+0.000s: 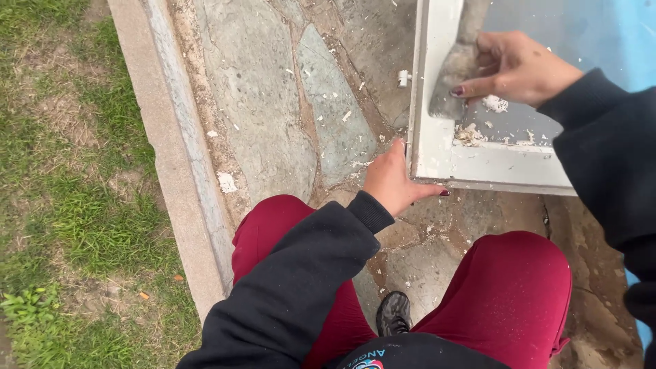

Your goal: The person scrapes old paint and debris from a window frame using a hand scraper.

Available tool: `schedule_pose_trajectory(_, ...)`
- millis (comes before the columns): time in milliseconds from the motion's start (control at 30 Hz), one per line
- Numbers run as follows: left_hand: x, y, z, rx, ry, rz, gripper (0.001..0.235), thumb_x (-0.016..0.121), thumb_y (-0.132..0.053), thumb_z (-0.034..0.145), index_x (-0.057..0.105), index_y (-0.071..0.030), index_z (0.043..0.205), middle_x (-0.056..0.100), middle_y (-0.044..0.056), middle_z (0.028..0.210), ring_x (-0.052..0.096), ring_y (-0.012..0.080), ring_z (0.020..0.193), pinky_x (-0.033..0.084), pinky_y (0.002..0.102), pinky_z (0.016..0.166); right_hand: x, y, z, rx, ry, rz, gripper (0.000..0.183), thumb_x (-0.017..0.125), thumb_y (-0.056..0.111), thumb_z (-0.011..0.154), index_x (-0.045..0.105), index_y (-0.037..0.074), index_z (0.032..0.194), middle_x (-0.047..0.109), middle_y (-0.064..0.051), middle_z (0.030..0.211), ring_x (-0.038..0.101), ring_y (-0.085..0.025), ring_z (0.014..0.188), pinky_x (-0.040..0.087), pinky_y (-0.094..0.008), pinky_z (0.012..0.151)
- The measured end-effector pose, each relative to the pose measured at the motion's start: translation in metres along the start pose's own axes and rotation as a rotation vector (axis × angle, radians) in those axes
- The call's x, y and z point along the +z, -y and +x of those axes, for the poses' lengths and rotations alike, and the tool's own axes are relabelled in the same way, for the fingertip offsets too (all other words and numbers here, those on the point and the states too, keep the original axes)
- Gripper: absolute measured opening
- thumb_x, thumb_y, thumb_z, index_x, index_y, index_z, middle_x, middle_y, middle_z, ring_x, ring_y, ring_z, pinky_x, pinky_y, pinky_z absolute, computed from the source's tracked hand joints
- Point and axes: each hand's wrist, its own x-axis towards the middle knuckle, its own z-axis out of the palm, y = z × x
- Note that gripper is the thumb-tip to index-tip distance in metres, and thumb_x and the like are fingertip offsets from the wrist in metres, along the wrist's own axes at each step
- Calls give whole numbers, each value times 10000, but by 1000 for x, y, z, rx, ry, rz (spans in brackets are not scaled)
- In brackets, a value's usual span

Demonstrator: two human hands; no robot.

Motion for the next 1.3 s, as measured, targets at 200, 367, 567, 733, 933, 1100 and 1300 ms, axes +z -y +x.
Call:
schedule_pose_trajectory(200,-2,0,0,-11,46,-3,830,923,-411,595,513,45,1155,717,178,904,747,291,749,624,380,708,14,6,-12,-7,-16,-89,207,800,38,843,646,-30,963,678,-155,712,629,-244,546,460,-311,469)
schedule_pose_trajectory(367,0,2,1,10,24,-9,808,931,-390,586,518,43,1129,722,174,870,745,292,720,619,373,681,11,13,-11,-74,-66,-26,276,734,-59,871,592,-79,1107,720,-222,938,736,-306,786,610,-362,695)
schedule_pose_trajectory(567,1,1,0,33,21,-17,823,925,-425,575,516,49,1110,701,160,867,724,277,708,619,367,679,8,12,-10,-100,-66,-63,341,699,-54,876,580,-59,1195,718,-230,1055,739,-332,876,621,-398,787)
schedule_pose_trajectory(733,0,-1,-4,39,14,-27,798,928,-405,589,516,51,1099,700,162,847,724,278,682,620,368,649,10,4,-10,-11,-6,-95,296,755,-37,837,648,-26,1113,746,-180,938,719,-271,724,593,-343,656)
schedule_pose_trajectory(933,-2,-1,-3,32,5,-16,796,926,-409,582,514,44,1091,718,177,859,742,298,709,618,381,664,11,1,-20,11,-60,-166,272,848,103,826,606,-22,819,686,-153,652,643,-239,514,416,-299,432)
schedule_pose_trajectory(1100,2,1,-5,47,-33,-16,785,934,-414,563,529,39,1060,717,164,863,737,294,736,611,383,699,24,-3,-33,65,0,112,290,704,-99,845,620,-54,1119,745,-212,929,747,-296,763,638,-355,691)
schedule_pose_trajectory(1300,2,0,-5,32,-28,-12,774,936,-404,573,520,22,1067,711,156,858,737,284,705,617,375,661,15,10,-33,14,-21,-77,284,731,58,871,629,-32,1121,762,-221,987,782,-312,779,658,-392,686)
